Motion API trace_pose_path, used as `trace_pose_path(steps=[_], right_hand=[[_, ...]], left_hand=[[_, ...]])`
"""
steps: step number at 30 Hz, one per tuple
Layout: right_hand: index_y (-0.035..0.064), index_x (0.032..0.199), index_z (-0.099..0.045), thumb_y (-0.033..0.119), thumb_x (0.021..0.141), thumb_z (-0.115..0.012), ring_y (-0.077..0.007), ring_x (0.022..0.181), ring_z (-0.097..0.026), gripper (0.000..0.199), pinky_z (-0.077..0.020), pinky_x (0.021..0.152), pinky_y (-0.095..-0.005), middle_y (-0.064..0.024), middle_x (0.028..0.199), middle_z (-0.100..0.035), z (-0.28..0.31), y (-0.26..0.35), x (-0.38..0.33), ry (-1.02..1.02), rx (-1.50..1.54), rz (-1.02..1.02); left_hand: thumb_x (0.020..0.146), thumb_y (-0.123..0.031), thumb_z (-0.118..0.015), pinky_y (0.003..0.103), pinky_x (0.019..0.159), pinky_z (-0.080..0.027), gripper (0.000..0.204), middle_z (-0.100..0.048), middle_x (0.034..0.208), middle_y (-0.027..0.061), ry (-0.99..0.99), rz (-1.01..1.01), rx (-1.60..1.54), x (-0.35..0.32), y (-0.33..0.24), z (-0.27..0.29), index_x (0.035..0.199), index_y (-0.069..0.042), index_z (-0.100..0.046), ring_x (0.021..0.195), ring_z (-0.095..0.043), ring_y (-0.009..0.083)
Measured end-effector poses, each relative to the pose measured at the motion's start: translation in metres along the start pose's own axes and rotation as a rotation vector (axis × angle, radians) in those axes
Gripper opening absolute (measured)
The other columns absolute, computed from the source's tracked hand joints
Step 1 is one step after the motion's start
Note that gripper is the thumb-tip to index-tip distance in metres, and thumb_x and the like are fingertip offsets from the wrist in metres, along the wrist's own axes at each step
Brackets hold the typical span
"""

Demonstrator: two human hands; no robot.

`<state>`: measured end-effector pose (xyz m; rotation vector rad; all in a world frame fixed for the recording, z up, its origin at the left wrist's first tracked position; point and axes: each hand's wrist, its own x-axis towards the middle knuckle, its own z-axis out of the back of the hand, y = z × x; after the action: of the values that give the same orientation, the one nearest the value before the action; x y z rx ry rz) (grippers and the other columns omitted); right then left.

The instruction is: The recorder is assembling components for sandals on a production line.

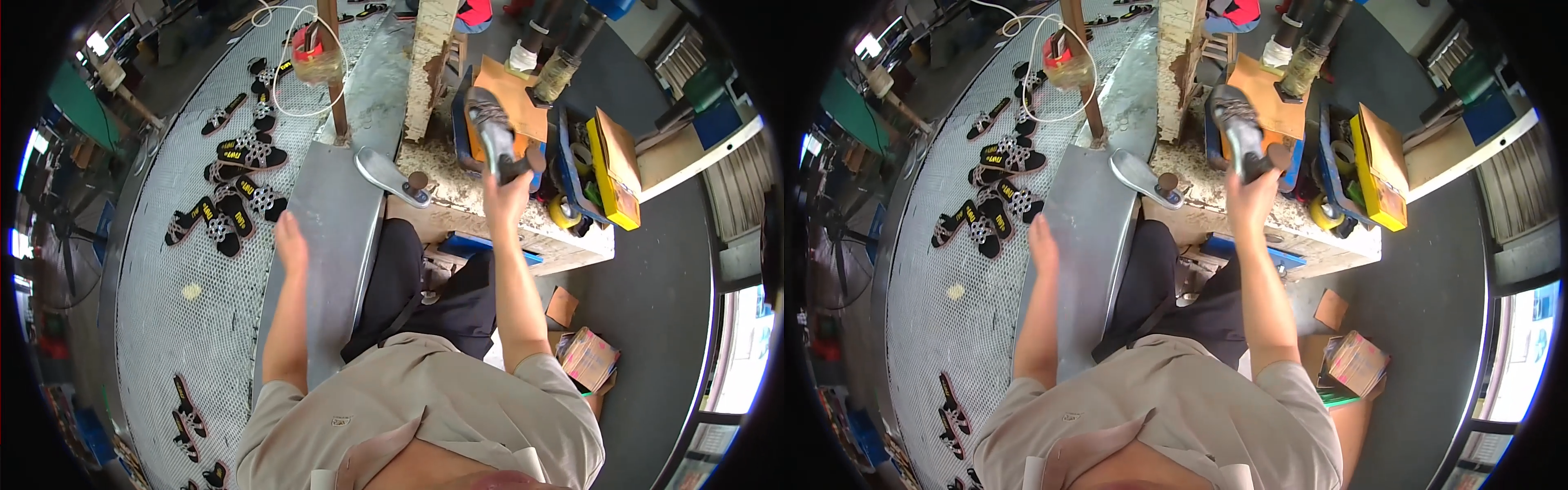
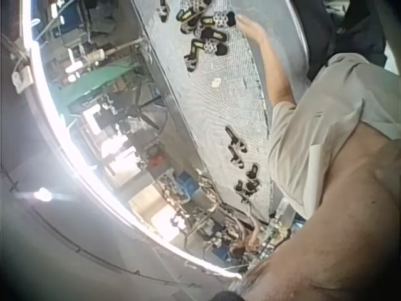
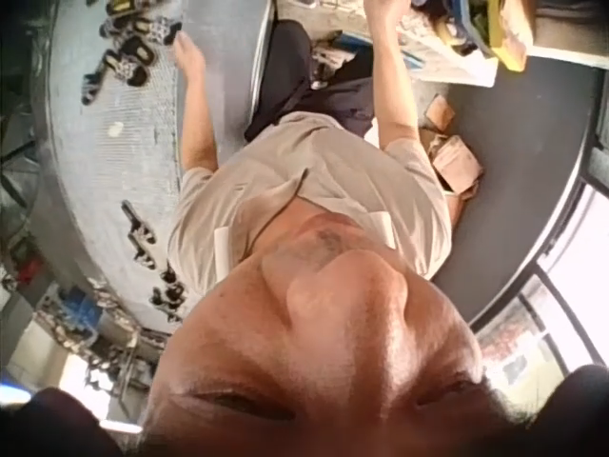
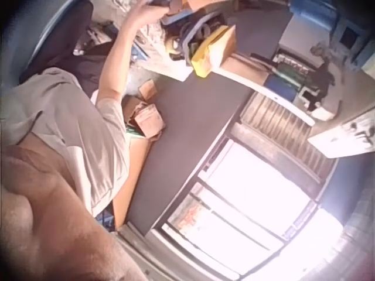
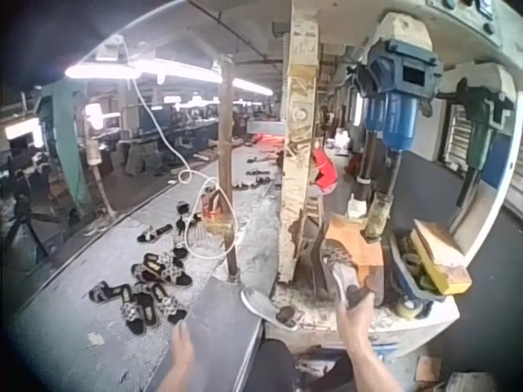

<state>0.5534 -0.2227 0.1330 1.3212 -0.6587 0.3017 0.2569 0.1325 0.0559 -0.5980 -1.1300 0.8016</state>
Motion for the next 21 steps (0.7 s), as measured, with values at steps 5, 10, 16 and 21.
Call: trace_pose_path(steps=[5, 10, 16, 21], right_hand=[[-0.0105, 0.106, -0.054, 0.020, 0.079, -0.081, -0.0510, 0.114, -0.057, 0.049, -0.0382, 0.108, -0.0597, -0.0293, 0.102, -0.064, -0.058, -0.060, 0.085, -0.175, -0.302, 0.228], [-0.0112, 0.107, -0.057, 0.039, 0.079, -0.084, -0.0558, 0.132, -0.049, 0.063, -0.0306, 0.118, -0.0623, -0.0337, 0.114, -0.066, -0.090, -0.059, 0.123, -0.165, -0.580, 0.136], [-0.0140, 0.119, -0.060, 0.045, 0.079, -0.083, -0.0591, 0.136, -0.043, 0.075, -0.0245, 0.124, -0.0636, -0.0368, 0.121, -0.064, -0.072, -0.062, 0.135, -0.166, -0.467, 0.229], [-0.0125, 0.133, -0.059, 0.051, 0.082, -0.080, -0.0591, 0.141, -0.038, 0.084, -0.0166, 0.127, -0.0634, -0.0386, 0.129, -0.060, -0.053, -0.054, 0.137, -0.070, -0.431, 0.256]], left_hand=[[0.105, -0.030, -0.057, 0.052, 0.108, -0.043, 0.049, -0.062, 0.132, 0.0289, -0.176, -0.202, 0.457, 0.049, 0.072, 0.045, 0.137, 0.006, -0.063, 0.122, -0.057, 0.0456], [0.102, -0.028, -0.060, 0.054, 0.107, -0.045, 0.049, -0.061, 0.135, 0.0298, -0.181, -0.125, 0.628, 0.081, 0.097, 0.062, 0.138, 0.005, -0.062, 0.123, -0.057, 0.0471], [0.100, -0.027, -0.060, 0.052, 0.103, -0.050, 0.052, -0.058, 0.141, 0.0249, -0.051, -0.035, 1.022, 0.102, 0.102, 0.068, 0.143, 0.002, -0.056, 0.122, -0.057, 0.0451], [0.102, -0.040, -0.063, 0.054, 0.090, -0.057, 0.045, -0.061, 0.125, 0.0267, -0.091, 0.136, 1.096, 0.123, 0.092, 0.077, 0.123, -0.001, -0.063, 0.111, -0.064, 0.0446]])
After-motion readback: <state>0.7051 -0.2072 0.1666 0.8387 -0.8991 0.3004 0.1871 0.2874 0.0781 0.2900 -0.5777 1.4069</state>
